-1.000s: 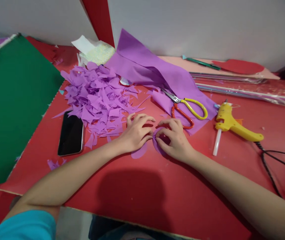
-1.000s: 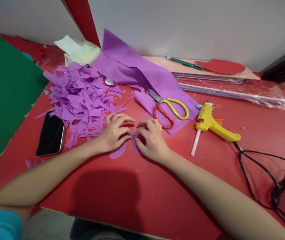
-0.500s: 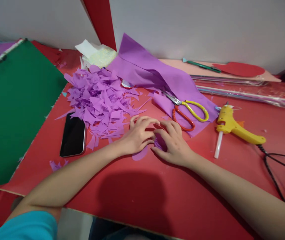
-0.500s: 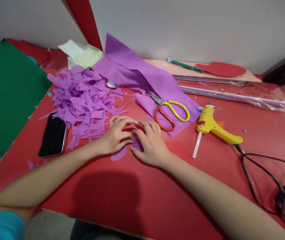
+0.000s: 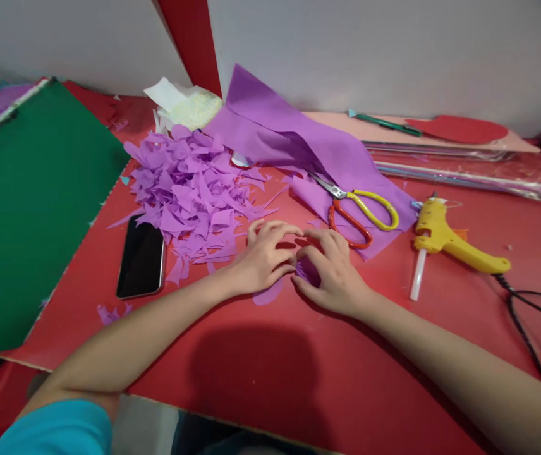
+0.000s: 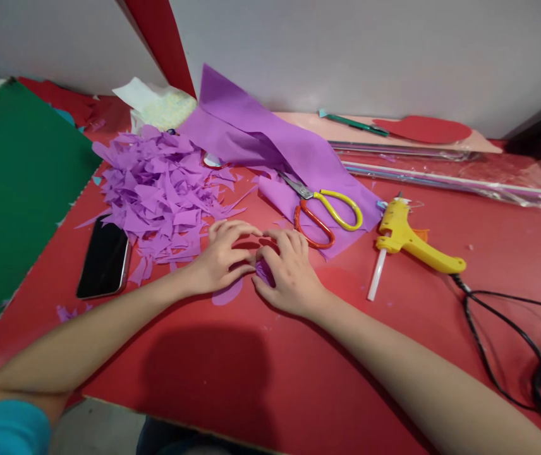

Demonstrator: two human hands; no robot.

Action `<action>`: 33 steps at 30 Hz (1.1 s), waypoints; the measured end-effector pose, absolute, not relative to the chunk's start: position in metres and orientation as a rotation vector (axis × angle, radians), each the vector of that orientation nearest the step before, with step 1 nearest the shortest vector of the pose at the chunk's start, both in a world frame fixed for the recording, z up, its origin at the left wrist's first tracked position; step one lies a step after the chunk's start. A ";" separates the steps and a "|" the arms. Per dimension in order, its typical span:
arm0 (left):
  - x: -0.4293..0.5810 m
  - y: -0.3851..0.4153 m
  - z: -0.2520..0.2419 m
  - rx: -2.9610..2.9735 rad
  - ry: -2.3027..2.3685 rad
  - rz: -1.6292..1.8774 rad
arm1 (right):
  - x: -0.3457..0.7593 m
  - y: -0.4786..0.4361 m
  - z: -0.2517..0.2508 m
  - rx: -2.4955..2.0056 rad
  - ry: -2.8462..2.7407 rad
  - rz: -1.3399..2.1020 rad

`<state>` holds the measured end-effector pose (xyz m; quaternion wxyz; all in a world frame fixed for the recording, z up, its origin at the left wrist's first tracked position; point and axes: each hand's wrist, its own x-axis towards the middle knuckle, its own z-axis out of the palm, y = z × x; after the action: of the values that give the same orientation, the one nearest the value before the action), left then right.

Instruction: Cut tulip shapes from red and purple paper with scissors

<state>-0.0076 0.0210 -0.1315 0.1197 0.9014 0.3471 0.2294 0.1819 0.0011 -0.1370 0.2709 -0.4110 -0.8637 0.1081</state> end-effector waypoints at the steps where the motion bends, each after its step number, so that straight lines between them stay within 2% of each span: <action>1: -0.008 0.021 -0.131 2.634 1.012 0.673 | 0.182 0.001 -0.137 -1.106 -2.329 0.289; 20: -0.007 0.023 -0.126 2.567 1.140 0.577 | 0.185 0.003 -0.143 -1.121 -2.179 0.277; 33: -0.007 0.024 -0.130 2.576 1.159 0.707 | 0.185 0.004 -0.142 -1.159 -2.135 0.296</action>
<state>-0.0074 0.0245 -0.1296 0.1143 0.8788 0.3955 0.2413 0.1851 0.0044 -0.1421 0.3403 -0.4455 -0.8202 0.1137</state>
